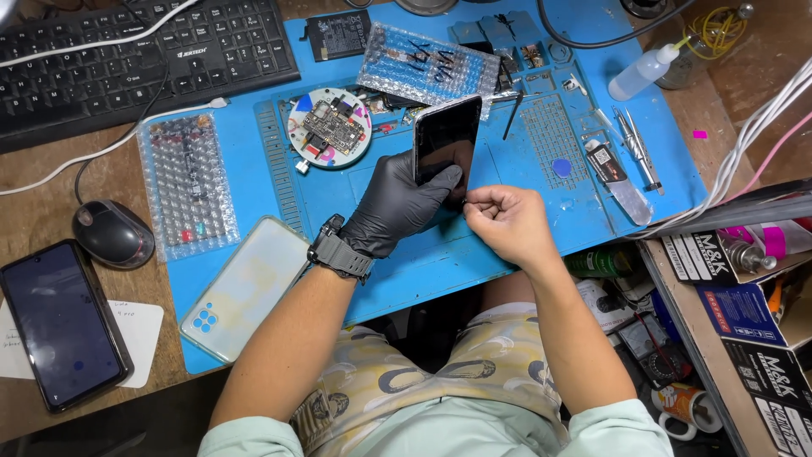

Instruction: The person removes a SIM card from a smartphone using a SIM ejector tool. They then use a small metal tool to pry and clean the edges of the phone's frame.

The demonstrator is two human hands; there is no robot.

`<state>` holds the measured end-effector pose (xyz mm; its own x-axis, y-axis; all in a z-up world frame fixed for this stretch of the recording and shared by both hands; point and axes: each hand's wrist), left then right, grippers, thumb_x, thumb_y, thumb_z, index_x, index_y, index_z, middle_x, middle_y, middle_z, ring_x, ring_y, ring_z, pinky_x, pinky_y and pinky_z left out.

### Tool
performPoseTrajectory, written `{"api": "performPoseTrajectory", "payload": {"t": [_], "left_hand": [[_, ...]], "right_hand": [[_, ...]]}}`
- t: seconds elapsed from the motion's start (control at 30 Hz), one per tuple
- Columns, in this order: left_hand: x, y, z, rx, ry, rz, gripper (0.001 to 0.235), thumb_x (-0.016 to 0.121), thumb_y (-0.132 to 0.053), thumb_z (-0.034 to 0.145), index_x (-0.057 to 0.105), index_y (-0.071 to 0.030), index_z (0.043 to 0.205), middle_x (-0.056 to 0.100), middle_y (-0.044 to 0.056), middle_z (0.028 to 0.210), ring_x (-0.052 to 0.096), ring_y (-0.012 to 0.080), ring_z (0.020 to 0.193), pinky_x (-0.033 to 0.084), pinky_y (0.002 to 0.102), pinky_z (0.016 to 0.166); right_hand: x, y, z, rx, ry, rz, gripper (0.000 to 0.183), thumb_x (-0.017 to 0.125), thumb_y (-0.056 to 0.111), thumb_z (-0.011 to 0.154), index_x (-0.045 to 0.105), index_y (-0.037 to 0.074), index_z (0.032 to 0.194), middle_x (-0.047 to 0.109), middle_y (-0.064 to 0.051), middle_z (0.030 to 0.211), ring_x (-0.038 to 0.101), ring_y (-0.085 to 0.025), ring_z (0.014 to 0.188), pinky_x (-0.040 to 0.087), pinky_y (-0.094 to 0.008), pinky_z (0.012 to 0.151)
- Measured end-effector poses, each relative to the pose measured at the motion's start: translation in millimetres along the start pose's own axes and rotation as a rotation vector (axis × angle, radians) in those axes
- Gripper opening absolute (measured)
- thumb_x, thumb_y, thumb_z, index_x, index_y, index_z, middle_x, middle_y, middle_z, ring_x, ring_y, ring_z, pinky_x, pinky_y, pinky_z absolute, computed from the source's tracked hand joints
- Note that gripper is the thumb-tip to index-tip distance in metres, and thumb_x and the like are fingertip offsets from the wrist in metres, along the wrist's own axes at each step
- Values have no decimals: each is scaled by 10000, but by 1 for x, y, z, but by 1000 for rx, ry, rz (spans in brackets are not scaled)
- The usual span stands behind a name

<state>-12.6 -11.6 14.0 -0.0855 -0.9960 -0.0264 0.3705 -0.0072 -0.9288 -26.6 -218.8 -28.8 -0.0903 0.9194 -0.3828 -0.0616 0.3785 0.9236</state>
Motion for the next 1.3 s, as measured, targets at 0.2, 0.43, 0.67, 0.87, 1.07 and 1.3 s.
{"api": "performPoseTrajectory", "payload": {"t": [0.2,0.43,0.67,0.87,1.07,1.3], "left_hand": [[2,1,-1,26,10,-1,178,754,-193,967,782,-18,958,742,278,837,719,495,814,634,489,678],[-2,11,-3,21,16,-7,140,735,-153,977,789,-35,1029,737,275,860,697,518,838,630,531,722],[-2,12,-5,20,31,-12,186,741,-170,981,775,-12,1074,726,306,907,685,545,843,631,560,729],[-5,3,-2,-8,86,-41,272,735,-161,973,722,100,1050,690,366,889,652,576,842,626,533,787],[0,24,-4,-21,44,-38,181,737,-208,989,779,-84,1115,766,216,944,744,448,887,651,533,736],[-10,-11,1,-20,138,-26,356,719,-191,986,690,153,1074,664,404,914,618,614,858,624,551,855]], "right_hand": [[6,0,1,-2,-32,-46,80,720,20,873,778,-20,911,647,-64,556,549,-57,542,459,-220,460],[2,3,-1,-19,-10,-50,95,753,37,852,783,-16,925,650,-78,570,527,-52,546,456,-242,468],[3,1,-1,-30,-20,-80,59,745,36,853,781,-2,879,639,-64,540,536,-65,512,449,-229,449],[3,9,-4,-35,-14,-51,51,757,39,858,784,-2,874,639,-57,545,531,-49,543,452,-223,464],[3,-1,0,-44,-22,-67,57,732,25,870,784,1,871,622,-60,528,518,-54,533,445,-227,459],[2,7,-3,-29,0,-55,55,752,31,851,779,-4,884,611,-64,543,496,-54,540,449,-248,474]]}}
Point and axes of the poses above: each hand's wrist, its own z-axis towards the middle knuckle, its own x-axis out of the palm, y = z × x
